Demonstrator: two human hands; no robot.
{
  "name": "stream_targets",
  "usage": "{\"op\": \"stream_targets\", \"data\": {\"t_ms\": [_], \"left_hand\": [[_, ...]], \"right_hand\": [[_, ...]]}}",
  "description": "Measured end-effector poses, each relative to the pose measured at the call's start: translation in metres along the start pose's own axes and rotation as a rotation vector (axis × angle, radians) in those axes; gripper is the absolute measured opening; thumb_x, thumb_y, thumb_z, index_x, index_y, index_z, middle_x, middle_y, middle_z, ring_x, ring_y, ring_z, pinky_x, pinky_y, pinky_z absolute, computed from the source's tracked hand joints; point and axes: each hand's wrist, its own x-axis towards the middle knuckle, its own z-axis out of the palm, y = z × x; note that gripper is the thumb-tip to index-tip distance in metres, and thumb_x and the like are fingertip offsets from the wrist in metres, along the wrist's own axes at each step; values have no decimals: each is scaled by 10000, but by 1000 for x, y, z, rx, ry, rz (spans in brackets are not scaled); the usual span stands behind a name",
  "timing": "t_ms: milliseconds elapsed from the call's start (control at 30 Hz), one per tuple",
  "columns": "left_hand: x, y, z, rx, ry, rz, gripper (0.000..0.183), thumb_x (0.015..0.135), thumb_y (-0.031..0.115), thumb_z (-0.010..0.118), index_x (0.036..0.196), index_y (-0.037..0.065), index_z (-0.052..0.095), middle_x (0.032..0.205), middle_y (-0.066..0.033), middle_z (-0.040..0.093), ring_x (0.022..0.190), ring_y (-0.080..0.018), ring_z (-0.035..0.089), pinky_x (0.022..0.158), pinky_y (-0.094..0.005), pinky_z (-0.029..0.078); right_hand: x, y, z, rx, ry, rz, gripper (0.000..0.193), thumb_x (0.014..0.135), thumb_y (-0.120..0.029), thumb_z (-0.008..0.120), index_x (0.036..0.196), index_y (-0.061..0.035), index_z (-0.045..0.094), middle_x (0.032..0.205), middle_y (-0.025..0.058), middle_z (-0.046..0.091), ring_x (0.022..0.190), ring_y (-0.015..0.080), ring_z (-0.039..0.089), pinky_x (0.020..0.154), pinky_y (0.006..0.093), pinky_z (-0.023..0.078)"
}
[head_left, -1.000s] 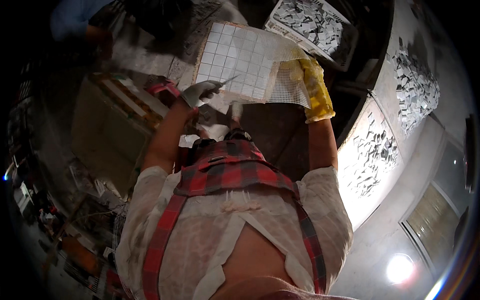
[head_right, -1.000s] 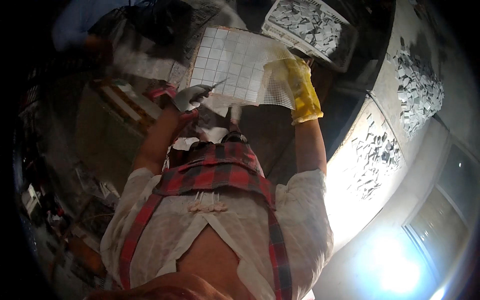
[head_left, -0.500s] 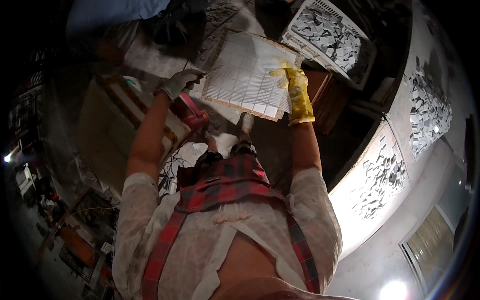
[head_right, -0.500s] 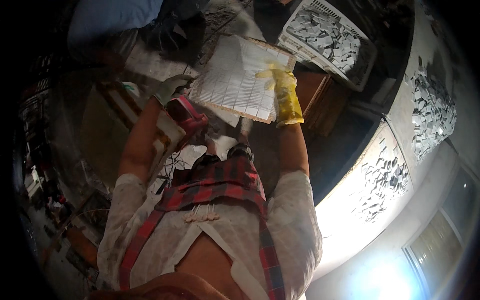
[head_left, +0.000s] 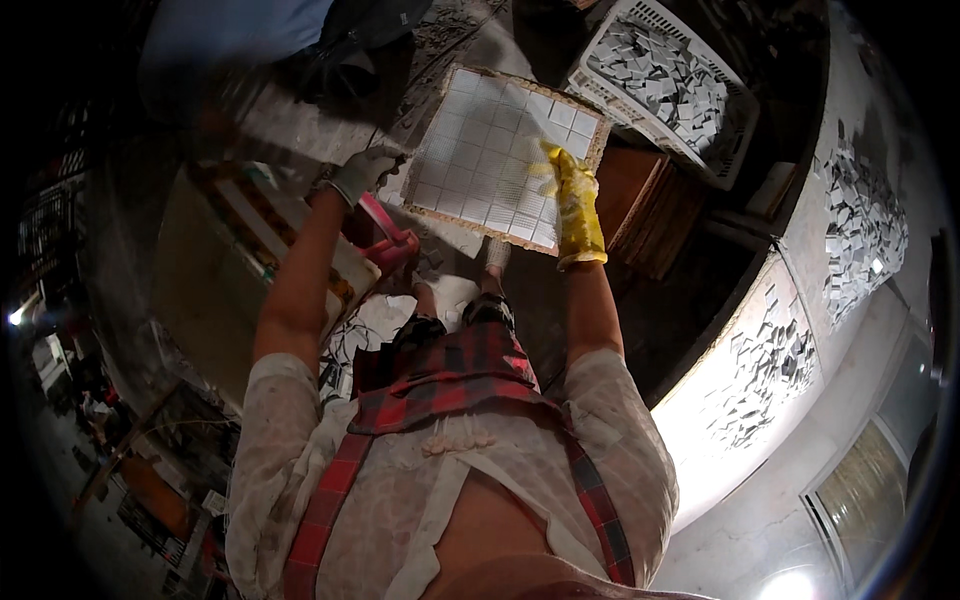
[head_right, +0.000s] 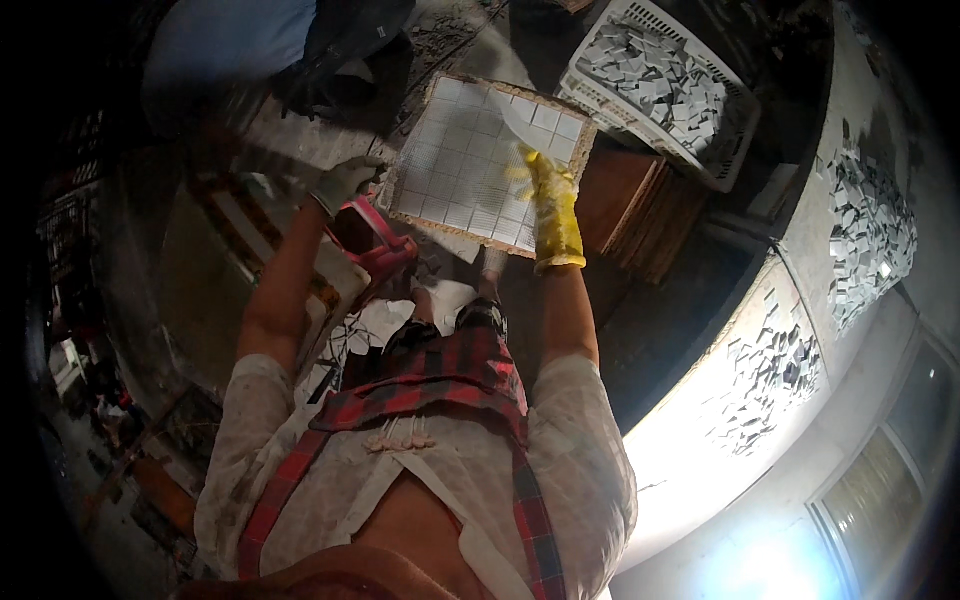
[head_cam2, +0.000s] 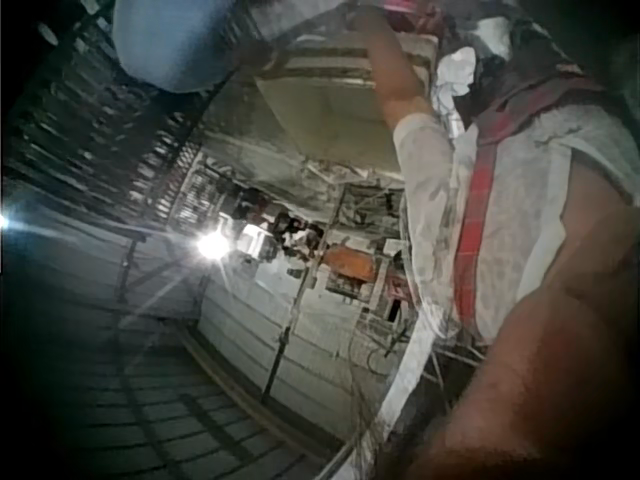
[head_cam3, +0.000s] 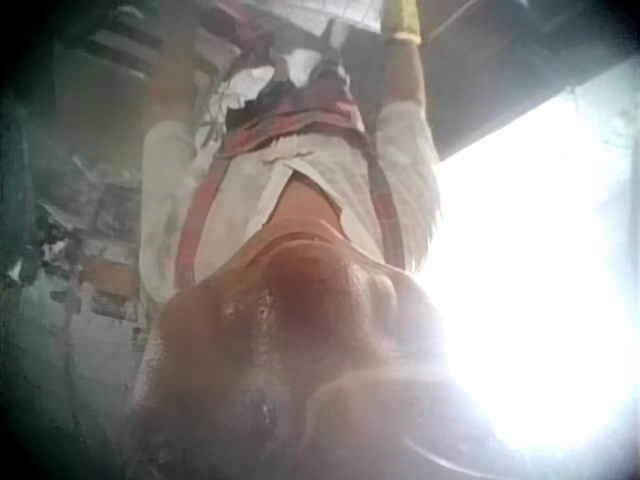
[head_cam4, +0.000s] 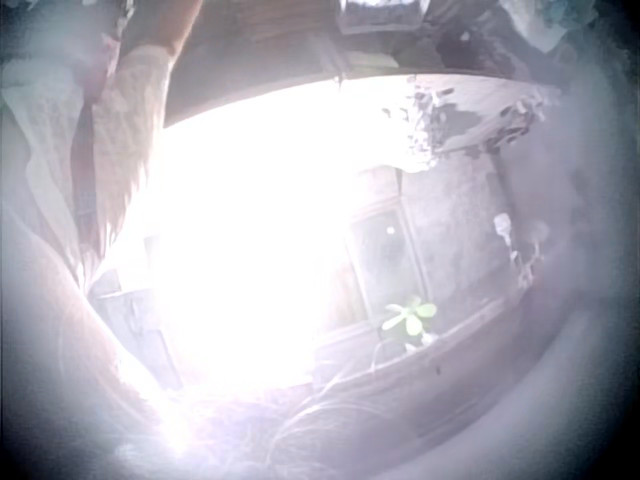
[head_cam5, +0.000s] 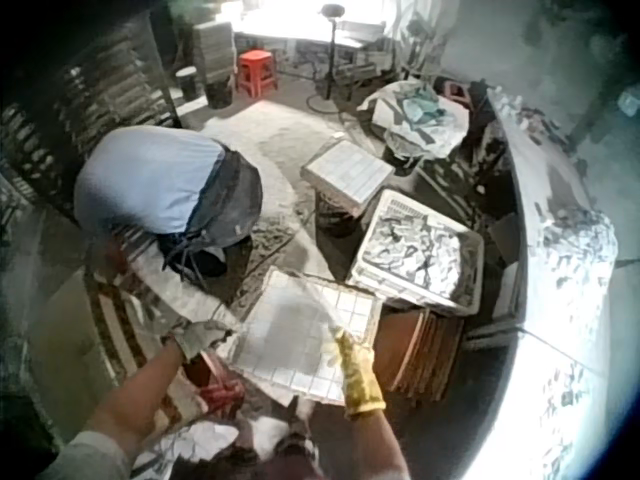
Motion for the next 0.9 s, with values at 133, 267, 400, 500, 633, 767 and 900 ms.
{"op": "stream_targets", "data": {"t_ms": [133,267,400,500,633,767,900], "left_hand": [[0,-5,5,19,37,33,309,924,201,565,1202,74,614,846,-17,638,581,-68,537,497,-228,438],[-4,-2,13,42,72,30,286,909,199,576,1160,77,637,829,-2,633,589,-68,540,494,-225,429],[0,-8,19,29,98,98,247,880,190,590,1090,88,674,798,14,626,598,-59,540,496,-226,423],[7,-22,21,23,119,108,251,879,188,590,1091,86,680,804,16,635,619,-62,548,526,-234,438],[11,-38,25,153,239,104,234,878,181,585,1066,92,693,842,8,664,664,-75,569,577,-249,469],[4,-84,1,465,485,289,261,853,196,550,1051,114,698,893,-108,698,763,-247,648,712,-358,515],[-58,-15,57,739,432,312,278,862,219,534,1088,130,669,995,-156,660,909,-349,633,791,-421,514]], "right_hand": [[-9,7,-3,-32,-59,-46,305,919,-292,611,1017,-23,714,846,36,682,667,110,595,572,260,475],[-4,7,-5,-111,-60,-51,286,914,-249,588,1069,-40,705,914,35,689,731,123,602,641,261,484],[14,25,-19,-277,-13,-110,290,911,-273,594,1048,-47,714,920,40,702,769,122,625,665,270,493],[9,10,-15,-469,-6,-157,298,912,-304,600,1022,-59,728,899,40,717,757,115,644,637,281,505],[-4,13,-13,-157,-18,-52,290,899,-294,611,1032,-63,728,915,43,722,759,125,654,652,279,522],[4,24,-14,74,-145,-57,241,859,-180,665,1026,-15,718,942,84,712,765,162,654,640,278,525],[5,13,-19,-45,-37,5,247,846,-157,681,1026,9,709,933,78,695,778,152,630,626,282,505]]}}
